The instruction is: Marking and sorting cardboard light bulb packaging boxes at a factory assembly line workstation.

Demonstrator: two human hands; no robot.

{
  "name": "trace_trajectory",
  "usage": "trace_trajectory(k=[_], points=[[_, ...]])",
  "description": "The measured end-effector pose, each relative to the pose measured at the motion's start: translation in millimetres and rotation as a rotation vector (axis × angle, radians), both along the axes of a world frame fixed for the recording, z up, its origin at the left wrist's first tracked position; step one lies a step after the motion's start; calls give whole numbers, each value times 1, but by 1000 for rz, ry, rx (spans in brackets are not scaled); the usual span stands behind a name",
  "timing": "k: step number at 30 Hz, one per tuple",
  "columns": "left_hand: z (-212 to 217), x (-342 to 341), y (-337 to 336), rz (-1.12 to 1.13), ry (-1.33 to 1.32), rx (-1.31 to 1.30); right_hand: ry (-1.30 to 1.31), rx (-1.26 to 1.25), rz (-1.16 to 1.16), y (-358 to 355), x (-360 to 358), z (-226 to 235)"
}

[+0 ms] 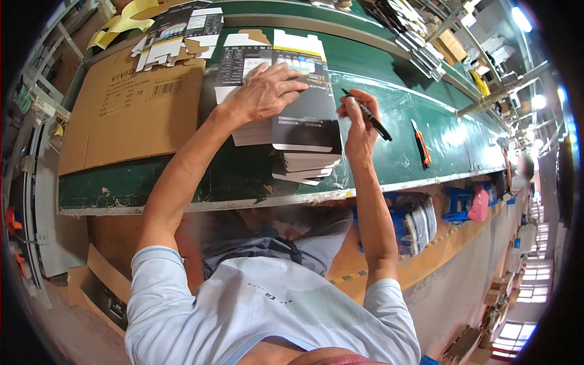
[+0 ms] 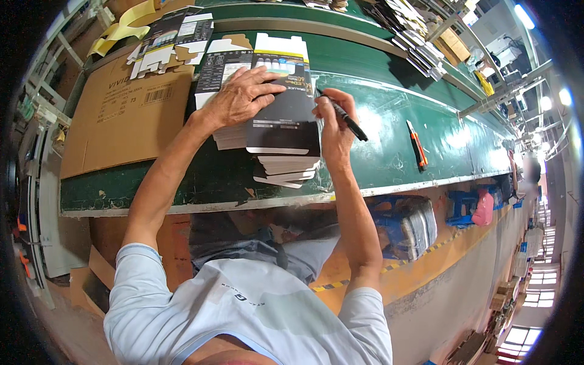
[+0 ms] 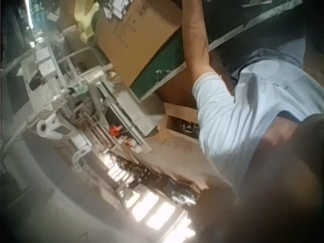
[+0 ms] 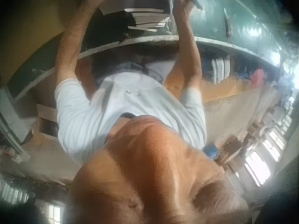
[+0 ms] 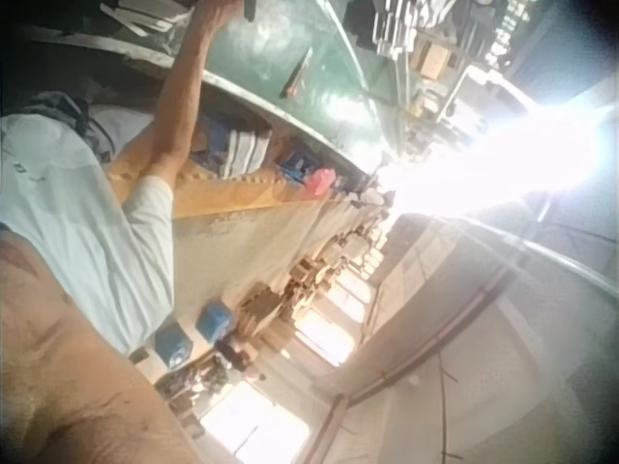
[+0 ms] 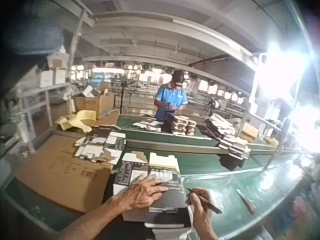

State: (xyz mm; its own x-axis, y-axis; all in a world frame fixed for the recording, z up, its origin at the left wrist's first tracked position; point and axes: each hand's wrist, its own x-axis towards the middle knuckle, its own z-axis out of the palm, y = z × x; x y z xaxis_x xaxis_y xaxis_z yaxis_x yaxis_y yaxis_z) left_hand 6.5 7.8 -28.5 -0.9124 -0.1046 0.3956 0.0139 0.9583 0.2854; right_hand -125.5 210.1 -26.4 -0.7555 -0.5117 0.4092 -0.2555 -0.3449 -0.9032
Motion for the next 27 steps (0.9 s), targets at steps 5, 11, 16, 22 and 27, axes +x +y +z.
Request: trace_trajectory(k=[5, 11, 16, 22, 27], points=[[-6, -1, -3, 70, 20, -24, -137, 54, -210, 22, -13, -38], [-5, 2, -4, 123, 10, -46, -407, 7, -10, 0, 21, -59], [-3, 5, -16, 210, -10, -75, -300, 36, 60, -22, 11, -60], [2, 12, -52, 221, -79, 18, -233, 39, 83, -52, 20, -59], [-9, 9, -58, 228, -57, -137, -190, 105, 6, -47, 12, -61]])
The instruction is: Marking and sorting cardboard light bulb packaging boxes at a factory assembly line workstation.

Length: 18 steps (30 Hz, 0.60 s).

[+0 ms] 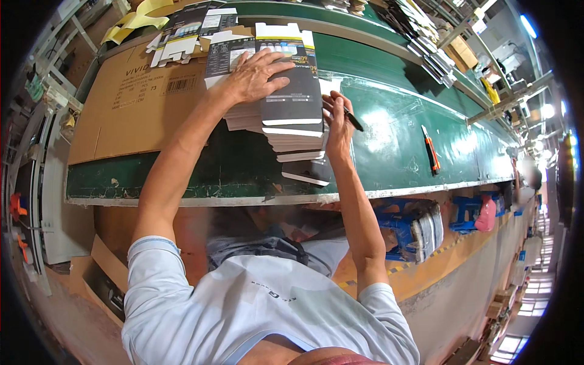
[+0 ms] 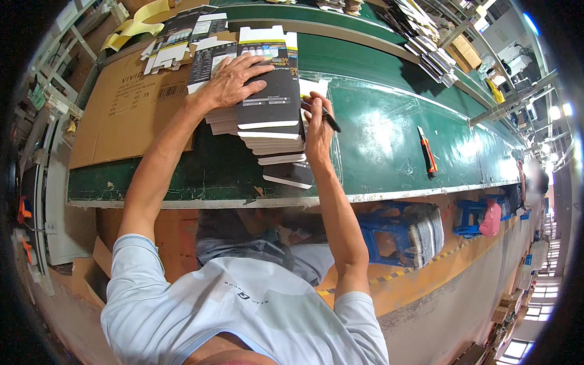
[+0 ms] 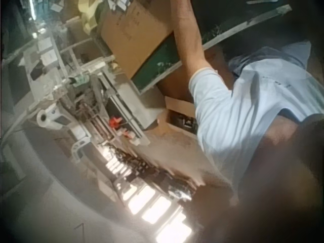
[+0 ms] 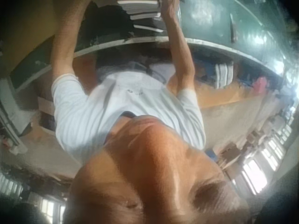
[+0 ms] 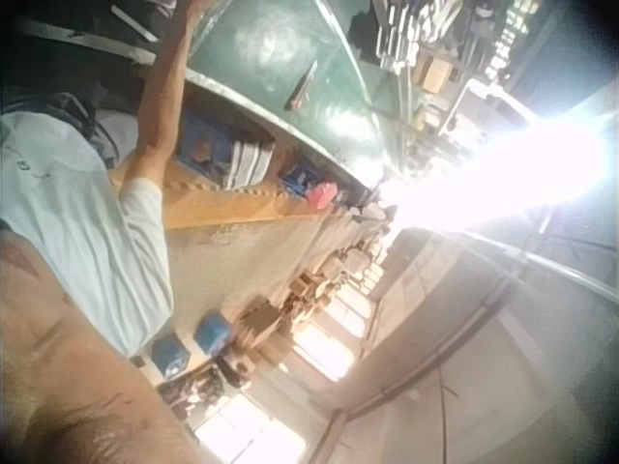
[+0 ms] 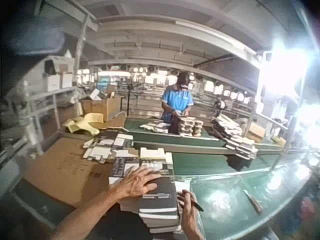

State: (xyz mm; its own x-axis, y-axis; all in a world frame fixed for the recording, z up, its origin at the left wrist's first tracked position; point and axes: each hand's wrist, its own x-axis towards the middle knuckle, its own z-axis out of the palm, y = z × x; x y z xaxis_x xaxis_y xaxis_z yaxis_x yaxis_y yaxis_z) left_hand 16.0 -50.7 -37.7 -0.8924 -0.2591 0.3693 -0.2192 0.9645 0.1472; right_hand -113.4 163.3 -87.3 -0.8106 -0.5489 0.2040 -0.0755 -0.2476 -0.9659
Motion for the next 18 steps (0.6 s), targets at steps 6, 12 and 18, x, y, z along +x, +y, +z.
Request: trace_trajectory(k=[6, 12, 18], points=[[6, 10, -30, -84, -41, 51, 71, -98, 46, 27, -10, 28], [10, 11, -47, 18, -72, 113, 152, -55, 216, 11, 9, 62], [2, -3, -24, 127, -16, 85, 138, 18, 311, -17, 13, 61]])
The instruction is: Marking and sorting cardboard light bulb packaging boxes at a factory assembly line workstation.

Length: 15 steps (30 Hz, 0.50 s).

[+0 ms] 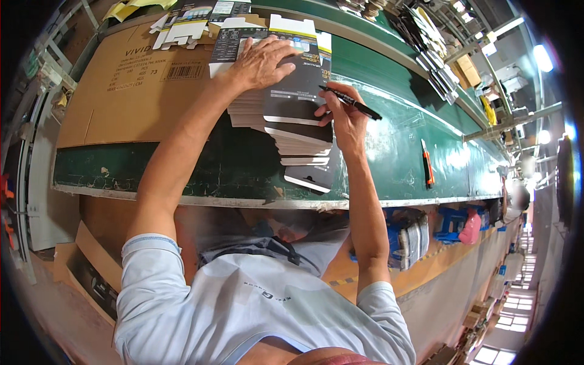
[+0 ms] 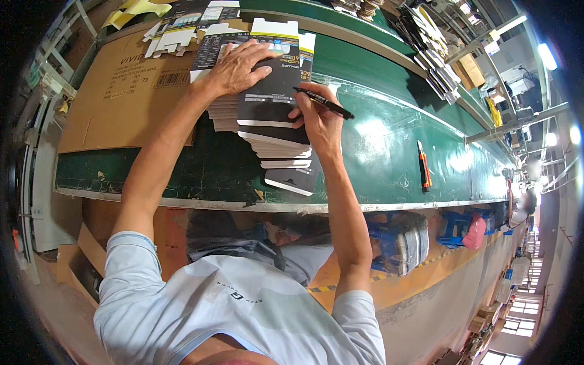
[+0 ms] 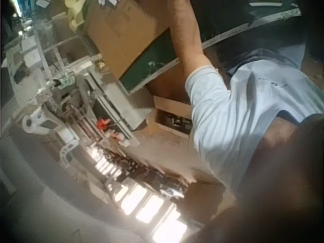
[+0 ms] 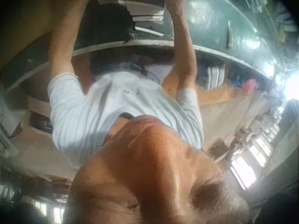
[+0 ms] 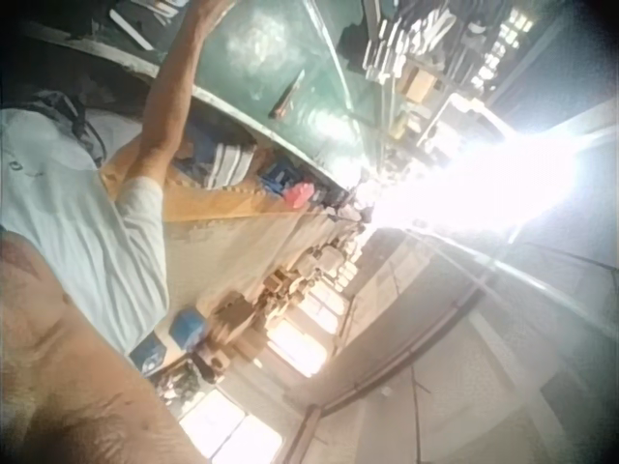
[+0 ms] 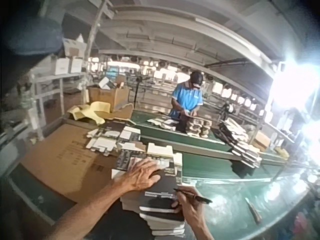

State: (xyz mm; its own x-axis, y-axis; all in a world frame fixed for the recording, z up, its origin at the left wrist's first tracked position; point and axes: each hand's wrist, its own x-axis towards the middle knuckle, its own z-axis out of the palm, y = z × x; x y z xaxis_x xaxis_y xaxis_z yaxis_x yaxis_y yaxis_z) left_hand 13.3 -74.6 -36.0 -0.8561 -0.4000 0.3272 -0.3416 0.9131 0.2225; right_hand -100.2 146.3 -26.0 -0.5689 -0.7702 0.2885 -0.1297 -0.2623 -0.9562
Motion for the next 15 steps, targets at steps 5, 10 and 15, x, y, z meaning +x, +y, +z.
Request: trace_trajectory(k=[5, 10, 15], points=[[-10, -1, 0, 14, 46, -67, 231, 56, -143, -10, -4, -15], [-15, 0, 0, 17, 91, -61, 366, 29, -305, -12, -5, -26], [-13, 1, 0, 16, 93, -59, 432, 34, -332, -14, -2, -27]])
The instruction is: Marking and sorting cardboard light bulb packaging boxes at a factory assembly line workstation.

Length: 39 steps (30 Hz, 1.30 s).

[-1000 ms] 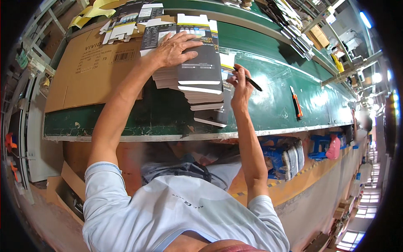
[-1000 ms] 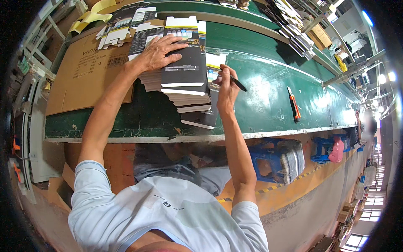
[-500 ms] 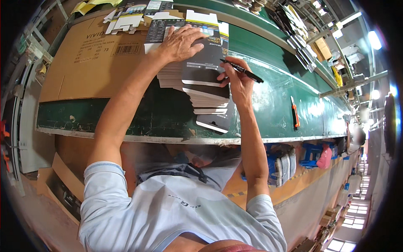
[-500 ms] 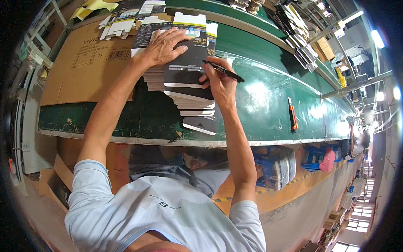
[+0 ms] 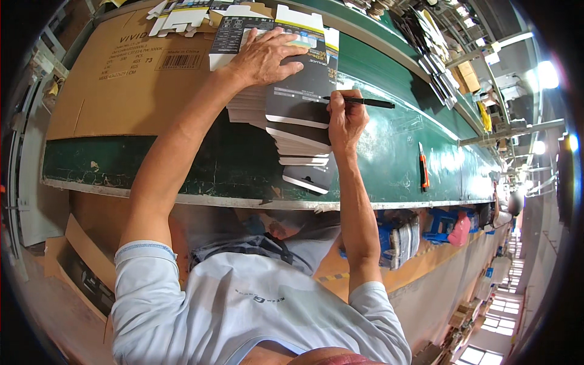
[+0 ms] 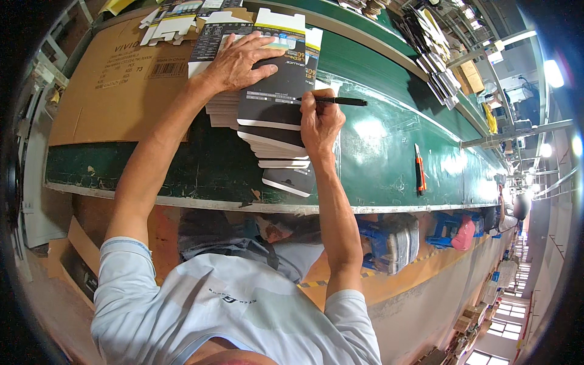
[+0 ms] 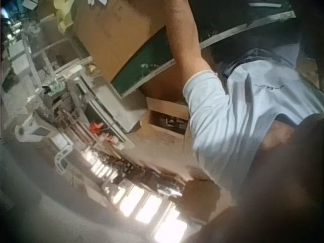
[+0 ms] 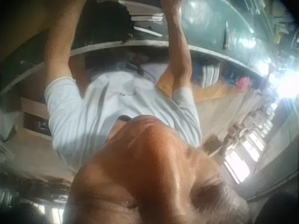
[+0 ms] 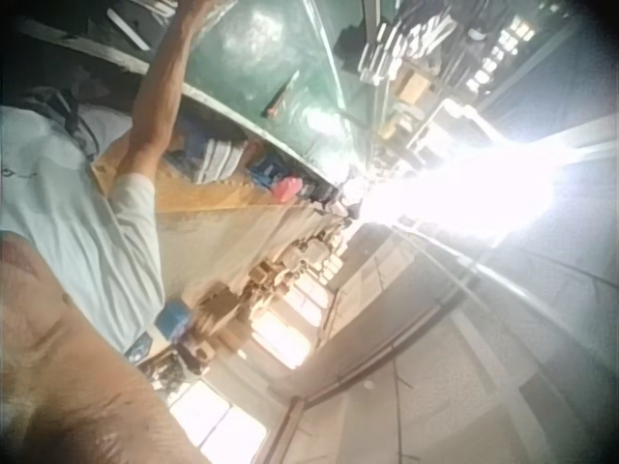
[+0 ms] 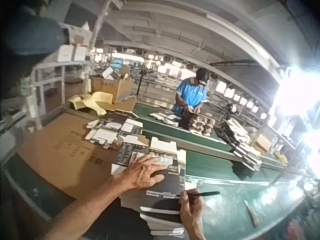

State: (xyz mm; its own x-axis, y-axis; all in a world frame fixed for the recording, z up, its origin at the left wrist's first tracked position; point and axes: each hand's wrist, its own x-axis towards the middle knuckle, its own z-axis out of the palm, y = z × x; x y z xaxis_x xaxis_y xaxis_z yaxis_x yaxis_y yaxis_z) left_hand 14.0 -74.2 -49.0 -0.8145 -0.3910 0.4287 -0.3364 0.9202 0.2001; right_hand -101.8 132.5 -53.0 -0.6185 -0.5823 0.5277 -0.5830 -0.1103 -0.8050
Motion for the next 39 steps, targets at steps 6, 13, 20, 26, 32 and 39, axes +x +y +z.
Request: trace_trajectory(k=[6, 13, 20, 26, 32, 39], points=[[-3, -2, 2, 24, 26, -24, 37, 25, -11, 0, -1, -2], [-2, -2, 2, 19, 28, -33, 111, 72, -39, 0, -2, 0], [-3, -2, 3, 21, 32, -35, 108, 75, -32, 0, -1, 0], [-3, -2, 3, 33, 26, -21, 135, 120, -53, -1, 0, 1], [-3, -2, 4, 33, 30, -22, 137, 47, -55, -1, -2, -3], [-4, -2, 3, 29, 37, -17, 36, 8, -13, 3, 1, -3]])
